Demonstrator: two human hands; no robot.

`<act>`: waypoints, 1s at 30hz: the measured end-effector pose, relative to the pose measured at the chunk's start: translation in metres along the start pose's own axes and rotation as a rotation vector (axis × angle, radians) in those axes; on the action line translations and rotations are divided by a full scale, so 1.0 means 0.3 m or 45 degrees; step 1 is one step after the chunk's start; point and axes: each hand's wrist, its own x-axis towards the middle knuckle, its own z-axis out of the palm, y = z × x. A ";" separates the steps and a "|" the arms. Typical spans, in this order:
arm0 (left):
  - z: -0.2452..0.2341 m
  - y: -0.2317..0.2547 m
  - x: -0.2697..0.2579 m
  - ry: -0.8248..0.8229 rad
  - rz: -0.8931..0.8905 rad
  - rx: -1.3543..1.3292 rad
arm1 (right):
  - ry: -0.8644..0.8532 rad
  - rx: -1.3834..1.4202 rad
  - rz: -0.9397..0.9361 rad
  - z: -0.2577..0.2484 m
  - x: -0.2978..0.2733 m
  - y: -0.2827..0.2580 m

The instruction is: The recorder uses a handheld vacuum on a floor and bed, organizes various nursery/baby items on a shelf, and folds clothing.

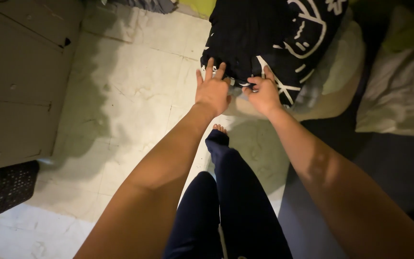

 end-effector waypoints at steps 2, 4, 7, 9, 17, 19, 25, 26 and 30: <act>0.035 -0.011 0.089 -0.031 0.023 0.074 | -0.074 -0.057 0.045 0.025 0.064 -0.015; 0.090 -0.024 0.182 -0.048 0.048 0.153 | -0.137 -0.114 0.079 0.055 0.119 -0.024; 0.163 -0.048 0.317 -0.004 0.093 0.027 | -0.334 0.528 0.509 0.102 0.193 -0.018; 0.178 -0.050 0.362 -0.054 0.061 -0.200 | -0.357 1.080 0.745 0.126 0.208 0.001; -0.014 -0.008 0.341 -0.146 -0.016 -0.295 | 0.053 1.353 0.905 -0.086 0.208 -0.249; -0.092 0.024 0.298 -0.104 0.009 -0.239 | -0.040 1.372 0.907 -0.157 0.180 -0.299; -0.319 0.088 0.068 0.254 0.181 -0.014 | -0.393 0.868 0.106 -0.245 0.086 -0.305; -0.354 0.092 0.032 0.274 0.226 -0.010 | -0.427 0.890 0.130 -0.262 0.069 -0.323; -0.437 0.099 -0.129 0.269 0.245 -0.187 | -0.527 1.281 0.289 -0.318 0.003 -0.384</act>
